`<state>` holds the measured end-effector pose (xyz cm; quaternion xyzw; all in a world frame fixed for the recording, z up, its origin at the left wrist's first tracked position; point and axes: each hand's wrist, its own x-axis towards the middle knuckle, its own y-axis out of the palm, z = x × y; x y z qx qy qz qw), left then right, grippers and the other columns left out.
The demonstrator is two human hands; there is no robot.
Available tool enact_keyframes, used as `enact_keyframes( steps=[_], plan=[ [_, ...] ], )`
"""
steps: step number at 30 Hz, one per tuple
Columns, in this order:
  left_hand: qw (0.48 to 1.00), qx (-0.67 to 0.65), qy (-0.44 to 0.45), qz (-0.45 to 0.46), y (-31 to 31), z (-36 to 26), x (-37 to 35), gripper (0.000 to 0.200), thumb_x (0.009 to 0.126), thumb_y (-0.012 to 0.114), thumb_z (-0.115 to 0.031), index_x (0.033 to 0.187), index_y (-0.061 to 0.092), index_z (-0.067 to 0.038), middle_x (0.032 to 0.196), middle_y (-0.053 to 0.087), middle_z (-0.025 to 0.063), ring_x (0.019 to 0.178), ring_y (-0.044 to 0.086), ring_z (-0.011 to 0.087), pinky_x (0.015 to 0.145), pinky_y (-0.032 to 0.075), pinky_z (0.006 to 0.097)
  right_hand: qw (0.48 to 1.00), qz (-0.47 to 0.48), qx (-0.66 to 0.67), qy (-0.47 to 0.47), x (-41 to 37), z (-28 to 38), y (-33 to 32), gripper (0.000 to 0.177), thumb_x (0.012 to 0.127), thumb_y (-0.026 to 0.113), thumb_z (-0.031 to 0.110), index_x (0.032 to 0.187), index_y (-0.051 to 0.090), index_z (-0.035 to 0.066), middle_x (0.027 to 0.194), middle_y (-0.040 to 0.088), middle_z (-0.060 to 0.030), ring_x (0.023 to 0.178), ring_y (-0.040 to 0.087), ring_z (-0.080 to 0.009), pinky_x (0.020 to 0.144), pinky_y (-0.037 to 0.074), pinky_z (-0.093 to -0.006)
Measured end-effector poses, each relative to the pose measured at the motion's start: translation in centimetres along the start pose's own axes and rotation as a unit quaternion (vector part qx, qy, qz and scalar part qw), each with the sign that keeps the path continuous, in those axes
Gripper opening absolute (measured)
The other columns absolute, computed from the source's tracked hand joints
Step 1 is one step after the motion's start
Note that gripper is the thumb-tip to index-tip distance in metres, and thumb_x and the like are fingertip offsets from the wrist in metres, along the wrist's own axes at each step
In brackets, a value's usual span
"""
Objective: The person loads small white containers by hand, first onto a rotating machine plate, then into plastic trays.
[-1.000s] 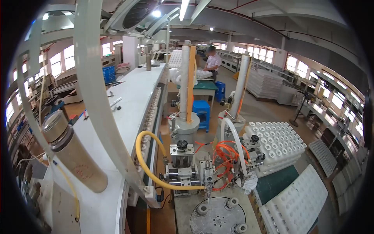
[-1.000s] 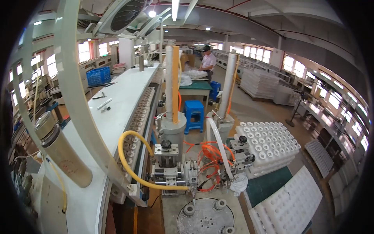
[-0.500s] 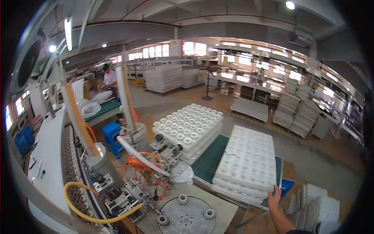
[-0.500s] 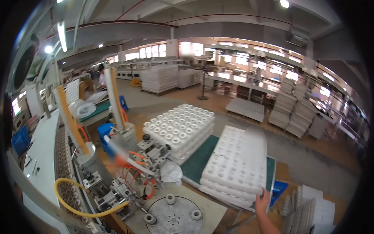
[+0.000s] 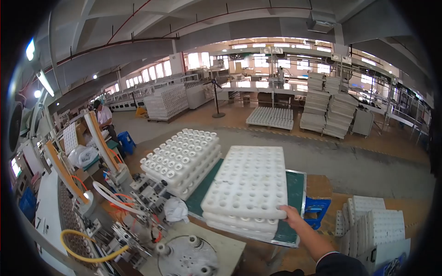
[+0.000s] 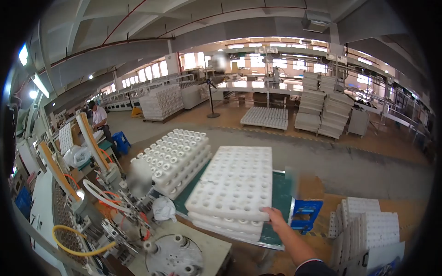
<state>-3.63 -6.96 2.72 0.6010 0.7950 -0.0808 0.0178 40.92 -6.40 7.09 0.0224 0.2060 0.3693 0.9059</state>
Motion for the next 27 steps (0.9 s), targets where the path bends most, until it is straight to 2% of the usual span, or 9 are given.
enact_keyframes(
  steps=[2,4,6,10,14,19,20,21,27],
  plan=[
    [0.968,-0.107,-0.036,0.223,5.7,3.5,0.8,0.034,0.092,0.055,-0.019,0.120,0.057,0.000,0.113,0.060,0.0143,0.098,0.061,0.0258,0.081,0.050,0.0353,0.990,0.077,0.115,-0.027,-0.5,0.1,0.2,0.035,0.078,0.067,0.029,0.104,0.062,0.006,0.099,0.063,-0.0060,0.091,0.061,-0.0170,0.077,0.047,-0.0311],
    [0.942,-0.119,-0.052,0.310,10.9,0.4,-1.2,0.073,0.083,0.066,-0.037,0.135,0.038,0.004,0.126,0.052,0.0206,0.109,0.057,0.0295,0.085,0.050,0.0402,0.971,0.120,0.197,-0.057,-2.7,0.3,1.5,0.030,0.080,0.065,0.026,0.104,0.062,0.007,0.095,0.063,-0.0043,0.090,0.060,-0.0157,0.077,0.046,-0.0270],
    [0.924,-0.214,-0.022,0.318,14.9,-3.1,-3.5,0.067,0.088,0.061,-0.021,0.142,0.027,0.000,0.132,0.047,0.0214,0.120,0.049,0.0301,0.093,0.046,0.0400,0.982,0.121,0.133,-0.048,-2.3,-4.0,0.4,0.034,0.081,0.066,0.021,0.110,0.059,0.004,0.099,0.063,-0.0056,0.092,0.058,-0.0141,0.082,0.046,-0.0275],
    [0.866,-0.456,-0.080,0.189,18.6,-3.4,-5.3,0.055,0.091,0.056,-0.029,0.135,0.036,-0.002,0.132,0.047,0.0150,0.121,0.048,0.0295,0.098,0.043,0.0459,0.956,0.259,-0.059,-0.127,-7.9,-7.3,-0.9,0.045,0.086,0.062,0.016,0.124,0.047,-0.003,0.115,0.058,-0.0109,0.107,0.054,-0.0160,0.093,0.042,-0.0315],
    [0.867,-0.479,-0.119,0.074,14.6,-3.0,-8.7,0.051,0.092,0.052,-0.036,0.133,0.040,-0.009,0.133,0.047,0.0103,0.121,0.047,0.0297,0.100,0.040,0.0474,0.855,0.418,-0.254,-0.171,-10.5,-5.7,-2.2,0.054,0.084,0.066,0.028,0.127,0.049,0.001,0.106,0.058,-0.0136,0.096,0.057,-0.0209,0.082,0.046,-0.0327],
    [0.934,-0.322,0.024,-0.150,5.5,0.6,-16.2,0.063,0.087,0.057,-0.038,0.136,0.038,-0.004,0.133,0.049,0.0135,0.120,0.047,0.0324,0.100,0.039,0.0479,0.833,0.225,-0.296,-0.410,-3.8,-5.1,-2.2,0.042,0.078,0.069,0.022,0.114,0.058,0.004,0.097,0.058,-0.0124,0.094,0.054,-0.0315,0.084,0.043,-0.0400],
    [0.888,-0.346,-0.151,-0.262,0.8,1.3,-17.9,0.043,0.088,0.061,-0.023,0.122,0.054,0.002,0.117,0.058,0.0157,0.102,0.059,0.0291,0.077,0.050,0.0342,0.831,0.231,-0.296,-0.411,-2.4,-4.4,-1.8,0.042,0.078,0.069,0.022,0.114,0.058,0.004,0.097,0.058,-0.0124,0.094,0.054,-0.0315,0.084,0.043,-0.0400],
    [0.917,-0.328,-0.042,-0.222,-1.6,3.3,-20.3,0.053,0.081,0.070,-0.026,0.119,0.053,0.006,0.111,0.060,0.0165,0.099,0.060,0.0301,0.072,0.050,0.0354,0.805,0.190,-0.341,-0.447,-1.0,-3.5,-1.3,0.045,0.077,0.069,0.022,0.116,0.057,0.005,0.103,0.057,-0.0116,0.099,0.052,-0.0311,0.086,0.041,-0.0410],
    [0.905,-0.269,-0.104,-0.313,-8.5,12.3,-22.8,0.055,0.080,0.071,-0.028,0.119,0.053,0.007,0.110,0.060,0.0166,0.099,0.060,0.0300,0.072,0.050,0.0353,0.704,0.213,-0.474,-0.484,3.7,-3.9,1.2,0.063,0.075,0.071,0.027,0.128,0.046,0.006,0.119,0.049,-0.0119,0.111,0.046,-0.0314,0.092,0.037,-0.0440]
  ],
)
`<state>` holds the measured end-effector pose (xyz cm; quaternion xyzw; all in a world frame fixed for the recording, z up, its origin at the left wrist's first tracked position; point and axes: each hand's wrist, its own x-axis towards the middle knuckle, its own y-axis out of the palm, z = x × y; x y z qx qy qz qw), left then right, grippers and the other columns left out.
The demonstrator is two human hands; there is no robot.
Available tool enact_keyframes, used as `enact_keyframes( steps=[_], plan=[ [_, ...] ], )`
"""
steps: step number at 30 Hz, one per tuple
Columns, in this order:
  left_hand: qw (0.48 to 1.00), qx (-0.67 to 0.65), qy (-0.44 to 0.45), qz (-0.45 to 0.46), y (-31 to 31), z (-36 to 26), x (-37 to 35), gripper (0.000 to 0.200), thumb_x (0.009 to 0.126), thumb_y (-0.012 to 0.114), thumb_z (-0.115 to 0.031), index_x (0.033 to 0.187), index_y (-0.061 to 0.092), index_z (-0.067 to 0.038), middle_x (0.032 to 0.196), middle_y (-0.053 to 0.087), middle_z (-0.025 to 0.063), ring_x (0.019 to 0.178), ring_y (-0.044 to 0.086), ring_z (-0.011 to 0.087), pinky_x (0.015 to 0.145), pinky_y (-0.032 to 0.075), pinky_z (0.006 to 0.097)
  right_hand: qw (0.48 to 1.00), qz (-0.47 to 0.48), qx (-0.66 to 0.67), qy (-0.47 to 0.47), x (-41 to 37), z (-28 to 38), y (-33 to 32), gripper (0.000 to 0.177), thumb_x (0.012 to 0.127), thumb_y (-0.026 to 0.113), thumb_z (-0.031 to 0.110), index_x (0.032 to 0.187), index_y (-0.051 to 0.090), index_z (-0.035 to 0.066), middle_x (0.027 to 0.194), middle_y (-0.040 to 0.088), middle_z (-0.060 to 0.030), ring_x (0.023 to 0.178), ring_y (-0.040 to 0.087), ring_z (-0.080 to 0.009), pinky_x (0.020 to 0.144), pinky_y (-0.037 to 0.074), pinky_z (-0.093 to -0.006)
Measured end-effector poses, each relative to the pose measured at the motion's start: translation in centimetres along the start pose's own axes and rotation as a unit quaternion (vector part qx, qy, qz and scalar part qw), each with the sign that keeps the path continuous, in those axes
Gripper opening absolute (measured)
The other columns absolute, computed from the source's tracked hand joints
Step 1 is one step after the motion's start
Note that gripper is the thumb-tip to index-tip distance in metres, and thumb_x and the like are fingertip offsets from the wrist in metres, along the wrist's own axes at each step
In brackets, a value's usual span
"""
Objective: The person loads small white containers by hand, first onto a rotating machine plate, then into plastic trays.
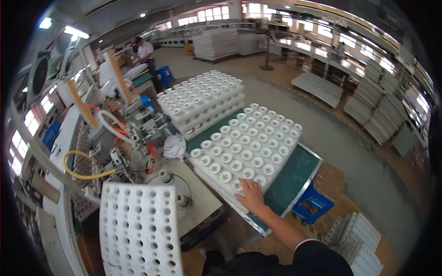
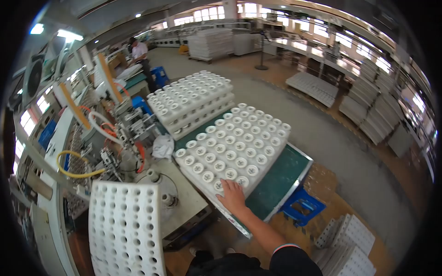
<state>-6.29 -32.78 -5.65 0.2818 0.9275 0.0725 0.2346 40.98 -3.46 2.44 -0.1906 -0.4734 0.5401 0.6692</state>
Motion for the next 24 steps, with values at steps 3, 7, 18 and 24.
enact_keyframes(
  steps=[3,7,18,24],
  plan=[
    [0.997,0.040,-0.012,-0.069,-4.0,0.6,1.1,0.057,0.079,0.071,-0.029,0.118,0.053,0.008,0.110,0.061,0.0167,0.099,0.060,0.0299,0.073,0.049,0.0353,0.999,0.033,-0.027,-0.023,0.4,0.1,1.1,0.069,0.075,0.071,0.030,0.132,0.042,0.004,0.123,0.047,-0.0144,0.113,0.046,-0.0320,0.093,0.036,-0.0447],
    [0.984,0.094,-0.036,-0.147,-7.8,1.0,3.5,0.059,0.078,0.072,-0.031,0.117,0.053,0.009,0.109,0.061,0.0168,0.099,0.060,0.0298,0.073,0.049,0.0352,0.996,0.025,-0.083,0.014,0.9,0.2,1.9,0.067,0.077,0.068,0.034,0.132,0.043,0.003,0.127,0.047,-0.0154,0.114,0.047,-0.0319,0.094,0.036,-0.0449],
    [0.649,0.563,0.071,-0.507,-20.6,0.5,5.1,0.061,0.079,0.065,-0.023,0.129,0.043,0.005,0.127,0.052,0.0205,0.117,0.048,0.0363,0.099,0.039,0.0459,0.993,0.021,0.003,0.113,3.6,4.4,-1.9,0.058,0.068,0.076,0.020,0.118,0.053,0.003,0.112,0.056,-0.0178,0.102,0.054,-0.0350,0.087,0.043,-0.0415],
    [0.794,0.531,0.263,-0.137,-6.7,-7.6,14.7,0.061,0.067,0.074,-0.013,0.121,0.051,0.001,0.120,0.053,0.0207,0.118,0.044,0.0378,0.102,0.033,0.0438,0.951,0.206,0.226,0.044,2.3,17.5,9.6,0.055,0.069,0.076,0.023,0.115,0.056,0.002,0.108,0.057,-0.0171,0.100,0.057,-0.0326,0.087,0.044,-0.0388]
  ],
)
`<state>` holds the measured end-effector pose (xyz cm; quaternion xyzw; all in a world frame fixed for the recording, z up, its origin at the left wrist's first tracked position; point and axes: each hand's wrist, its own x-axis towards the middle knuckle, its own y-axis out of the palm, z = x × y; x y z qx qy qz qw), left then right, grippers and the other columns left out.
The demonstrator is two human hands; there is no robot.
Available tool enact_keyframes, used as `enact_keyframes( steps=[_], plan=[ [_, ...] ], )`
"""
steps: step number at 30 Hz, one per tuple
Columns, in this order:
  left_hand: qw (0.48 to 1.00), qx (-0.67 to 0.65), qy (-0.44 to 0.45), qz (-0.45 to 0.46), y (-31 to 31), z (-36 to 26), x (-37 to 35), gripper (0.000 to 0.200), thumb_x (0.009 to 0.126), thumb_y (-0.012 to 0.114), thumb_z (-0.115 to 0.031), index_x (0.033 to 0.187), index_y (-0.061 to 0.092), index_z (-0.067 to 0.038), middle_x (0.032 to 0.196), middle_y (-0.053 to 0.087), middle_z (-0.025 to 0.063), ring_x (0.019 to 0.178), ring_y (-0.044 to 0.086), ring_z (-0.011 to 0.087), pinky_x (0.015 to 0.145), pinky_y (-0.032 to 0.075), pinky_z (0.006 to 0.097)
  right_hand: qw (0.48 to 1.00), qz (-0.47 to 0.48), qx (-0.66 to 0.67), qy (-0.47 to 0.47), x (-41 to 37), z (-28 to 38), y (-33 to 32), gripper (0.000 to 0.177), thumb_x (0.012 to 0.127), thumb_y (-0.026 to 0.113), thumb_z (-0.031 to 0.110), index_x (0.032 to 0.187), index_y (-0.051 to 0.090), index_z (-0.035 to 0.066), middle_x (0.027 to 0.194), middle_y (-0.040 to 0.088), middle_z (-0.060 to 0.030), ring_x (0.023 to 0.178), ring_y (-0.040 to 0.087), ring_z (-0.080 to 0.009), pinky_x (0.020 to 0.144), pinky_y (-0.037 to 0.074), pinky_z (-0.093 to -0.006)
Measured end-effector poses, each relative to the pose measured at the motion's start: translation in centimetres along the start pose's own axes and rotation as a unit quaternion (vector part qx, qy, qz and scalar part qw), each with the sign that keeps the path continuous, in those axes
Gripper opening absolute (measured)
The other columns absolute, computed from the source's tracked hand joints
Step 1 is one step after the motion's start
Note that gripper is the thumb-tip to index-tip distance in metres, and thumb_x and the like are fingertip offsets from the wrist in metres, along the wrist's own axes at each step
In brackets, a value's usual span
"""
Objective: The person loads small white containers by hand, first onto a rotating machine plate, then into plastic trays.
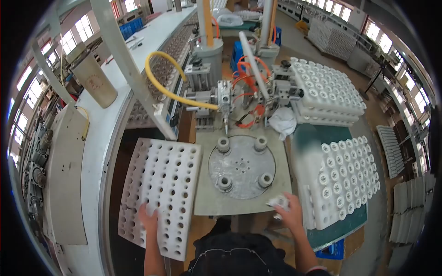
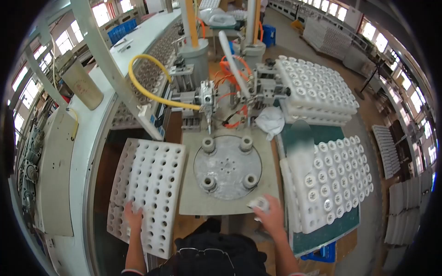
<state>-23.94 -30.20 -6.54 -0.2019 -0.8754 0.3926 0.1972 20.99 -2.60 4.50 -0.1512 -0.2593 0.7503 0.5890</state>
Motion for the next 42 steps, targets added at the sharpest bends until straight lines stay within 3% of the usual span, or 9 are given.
enact_keyframes(
  steps=[1,6,11,20,25,27,30,35,42],
  plan=[
    [0.993,0.033,0.109,0.039,1.5,-0.8,2.3,0.070,0.065,0.076,-0.019,0.127,0.048,-0.004,0.127,0.049,0.0199,0.123,0.040,0.0378,0.103,0.030,0.0481,0.999,0.049,-0.015,-0.019,1.2,1.7,3.1,0.055,0.070,0.075,0.025,0.116,0.056,0.003,0.108,0.057,-0.0167,0.099,0.057,-0.0326,0.086,0.044,-0.0387],
    [0.961,0.142,0.060,0.229,4.8,-8.0,8.3,0.086,0.060,0.078,-0.035,0.137,0.041,-0.024,0.147,0.024,0.0179,0.137,0.017,0.0382,0.107,0.018,0.0575,0.983,0.106,-0.080,-0.128,6.7,3.8,14.8,0.060,0.070,0.074,0.035,0.119,0.054,0.007,0.110,0.057,-0.0145,0.099,0.056,-0.0343,0.084,0.044,-0.0408],
    [0.966,0.165,0.014,0.199,6.7,-7.1,10.0,0.091,0.056,0.078,-0.033,0.138,0.041,-0.027,0.151,0.016,0.0156,0.138,0.014,0.0401,0.106,0.020,0.0590,0.957,0.169,-0.159,-0.173,7.9,1.7,19.4,0.067,0.073,0.070,0.040,0.129,0.047,0.011,0.112,0.056,-0.0111,0.100,0.055,-0.0304,0.077,0.041,-0.0419],
    [0.965,0.192,0.019,0.180,7.5,-8.5,9.9,0.090,0.054,0.076,-0.028,0.138,0.043,-0.023,0.150,0.019,0.0162,0.134,0.022,0.0418,0.104,0.026,0.0582,0.944,0.024,-0.315,-0.096,12.2,-3.8,10.0,0.056,0.077,0.065,0.028,0.128,0.048,0.012,0.099,0.061,-0.0094,0.090,0.057,-0.0265,0.077,0.038,-0.0421],
    [0.958,0.218,0.018,0.187,7.9,-8.8,9.0,0.093,0.052,0.075,-0.027,0.138,0.042,-0.021,0.150,0.019,0.0159,0.135,0.021,0.0405,0.103,0.028,0.0574,0.948,0.020,-0.304,-0.089,11.5,-4.0,12.1,0.058,0.074,0.069,0.029,0.126,0.050,0.013,0.100,0.062,-0.0068,0.091,0.057,-0.0253,0.080,0.038,-0.0412],
    [0.957,0.219,0.004,0.188,8.1,-8.4,8.5,0.094,0.051,0.074,-0.026,0.139,0.041,-0.021,0.150,0.019,0.0158,0.135,0.021,0.0402,0.103,0.028,0.0569,0.970,-0.033,-0.183,-0.154,10.3,-2.1,11.4,0.053,0.073,0.069,0.027,0.122,0.054,0.014,0.103,0.061,-0.0075,0.097,0.056,-0.0250,0.083,0.039,-0.0394],
    [0.957,0.218,0.018,0.189,8.3,-7.6,7.6,0.094,0.050,0.072,-0.025,0.139,0.041,-0.021,0.150,0.018,0.0161,0.135,0.021,0.0397,0.104,0.027,0.0563,0.975,-0.081,-0.119,-0.170,9.3,-1.5,5.1,0.048,0.072,0.070,0.024,0.118,0.057,0.014,0.108,0.059,-0.0074,0.104,0.053,-0.0262,0.089,0.036,-0.0417],
    [0.958,0.223,0.010,0.181,8.8,-7.7,6.9,0.093,0.051,0.071,-0.025,0.139,0.041,-0.020,0.150,0.018,0.0172,0.135,0.021,0.0395,0.105,0.026,0.0554,0.901,-0.245,-0.358,-0.011,7.5,-6.6,-8.2,0.051,0.073,0.071,0.026,0.119,0.056,0.013,0.113,0.053,-0.0089,0.105,0.049,-0.0262,0.091,0.031,-0.0432],
    [0.956,0.221,-0.013,0.194,8.3,-9.0,6.8,0.097,0.051,0.075,-0.022,0.140,0.038,-0.021,0.150,0.016,0.0175,0.136,0.019,0.0407,0.106,0.025,0.0549,0.906,-0.164,-0.389,-0.017,7.2,-10.6,-10.2,0.065,0.075,0.070,0.035,0.129,0.047,0.009,0.116,0.053,-0.0140,0.105,0.051,-0.0291,0.085,0.035,-0.0443]
  ],
)
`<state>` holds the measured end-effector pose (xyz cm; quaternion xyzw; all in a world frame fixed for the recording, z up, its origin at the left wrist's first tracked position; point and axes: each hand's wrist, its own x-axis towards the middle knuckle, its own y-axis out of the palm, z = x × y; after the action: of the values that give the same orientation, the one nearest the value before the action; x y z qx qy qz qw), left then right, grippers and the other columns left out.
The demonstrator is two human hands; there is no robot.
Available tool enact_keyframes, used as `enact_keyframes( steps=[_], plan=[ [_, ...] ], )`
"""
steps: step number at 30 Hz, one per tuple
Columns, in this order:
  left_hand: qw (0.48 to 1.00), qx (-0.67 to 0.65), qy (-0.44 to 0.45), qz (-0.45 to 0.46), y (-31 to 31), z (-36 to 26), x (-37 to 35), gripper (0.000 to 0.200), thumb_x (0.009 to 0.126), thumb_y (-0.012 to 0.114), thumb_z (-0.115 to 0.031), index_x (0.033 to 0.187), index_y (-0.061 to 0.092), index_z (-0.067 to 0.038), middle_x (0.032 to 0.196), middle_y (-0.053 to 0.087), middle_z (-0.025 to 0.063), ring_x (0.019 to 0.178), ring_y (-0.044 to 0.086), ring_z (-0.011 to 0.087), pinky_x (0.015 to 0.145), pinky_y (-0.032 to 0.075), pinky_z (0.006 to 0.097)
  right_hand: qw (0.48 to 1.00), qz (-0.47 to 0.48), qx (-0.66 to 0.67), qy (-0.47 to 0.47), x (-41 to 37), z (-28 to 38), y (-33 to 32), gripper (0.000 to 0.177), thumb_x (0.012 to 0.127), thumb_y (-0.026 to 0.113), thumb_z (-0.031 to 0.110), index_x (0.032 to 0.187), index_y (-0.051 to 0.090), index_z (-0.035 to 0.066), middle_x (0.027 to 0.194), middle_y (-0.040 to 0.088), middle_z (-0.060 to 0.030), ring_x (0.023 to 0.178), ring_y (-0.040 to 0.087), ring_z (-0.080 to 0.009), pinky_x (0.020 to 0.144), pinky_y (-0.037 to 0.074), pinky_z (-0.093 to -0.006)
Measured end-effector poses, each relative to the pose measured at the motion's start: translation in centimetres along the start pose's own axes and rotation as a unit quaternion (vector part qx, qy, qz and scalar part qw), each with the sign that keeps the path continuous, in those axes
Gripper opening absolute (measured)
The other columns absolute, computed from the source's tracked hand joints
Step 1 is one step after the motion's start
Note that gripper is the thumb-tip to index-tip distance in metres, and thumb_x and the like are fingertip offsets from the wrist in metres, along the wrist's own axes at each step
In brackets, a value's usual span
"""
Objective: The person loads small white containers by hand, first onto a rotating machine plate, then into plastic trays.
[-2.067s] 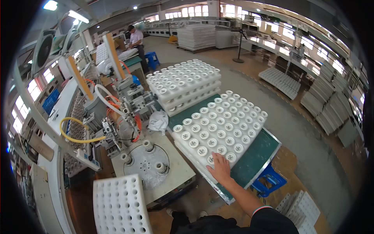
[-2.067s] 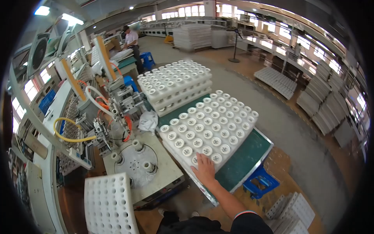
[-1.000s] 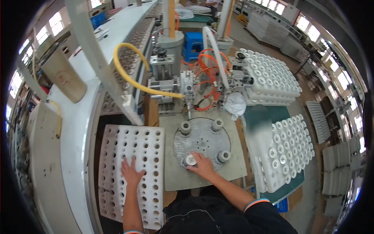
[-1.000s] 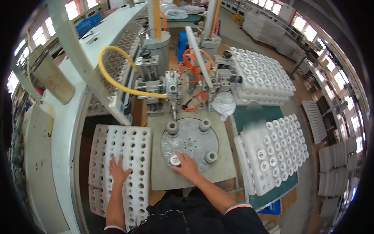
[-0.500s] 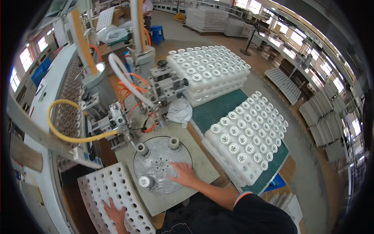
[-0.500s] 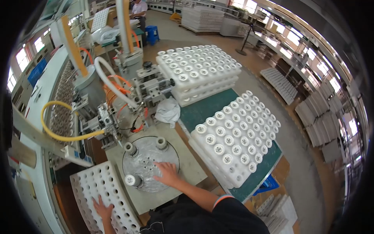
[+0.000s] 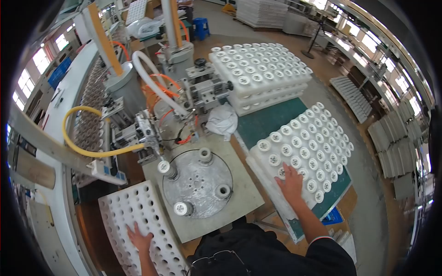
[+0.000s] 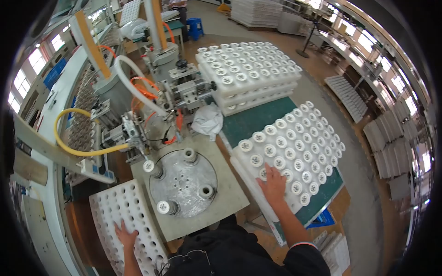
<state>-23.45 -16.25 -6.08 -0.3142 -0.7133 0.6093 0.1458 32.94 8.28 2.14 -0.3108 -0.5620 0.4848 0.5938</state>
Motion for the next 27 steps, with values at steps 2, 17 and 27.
enact_keyframes(
  steps=[2,17,27],
  plan=[
    [1.000,-0.011,0.004,-0.001,-0.5,-0.7,-0.5,0.097,0.052,0.076,-0.021,0.140,0.037,-0.022,0.149,0.016,0.0176,0.135,0.019,0.0412,0.106,0.025,0.0550,0.996,0.069,0.007,0.050,1.2,0.9,-2.0,0.060,0.077,0.069,0.032,0.128,0.047,0.008,0.116,0.054,-0.0143,0.105,0.051,-0.0310,0.083,0.037,-0.0440],
    [0.999,-0.021,0.000,-0.027,-0.6,-1.4,-1.0,0.091,0.053,0.076,-0.026,0.137,0.041,-0.023,0.149,0.017,0.0169,0.134,0.020,0.0435,0.108,0.021,0.0552,0.933,0.232,0.267,-0.064,-1.5,14.9,9.8,0.068,0.072,0.073,0.035,0.130,0.044,0.013,0.126,0.050,-0.0134,0.110,0.052,-0.0318,0.089,0.039,-0.0427],
    [0.997,-0.023,-0.011,0.073,-2.4,-1.2,0.0,0.095,0.053,0.081,-0.034,0.139,0.040,-0.021,0.152,0.010,0.0164,0.135,0.018,0.0441,0.107,0.024,0.0551,0.845,0.339,0.410,0.059,-3.2,15.2,7.3,0.073,0.073,0.074,0.029,0.133,0.040,0.005,0.119,0.054,-0.0175,0.096,0.058,-0.0333,0.080,0.045,-0.0396]
  ],
)
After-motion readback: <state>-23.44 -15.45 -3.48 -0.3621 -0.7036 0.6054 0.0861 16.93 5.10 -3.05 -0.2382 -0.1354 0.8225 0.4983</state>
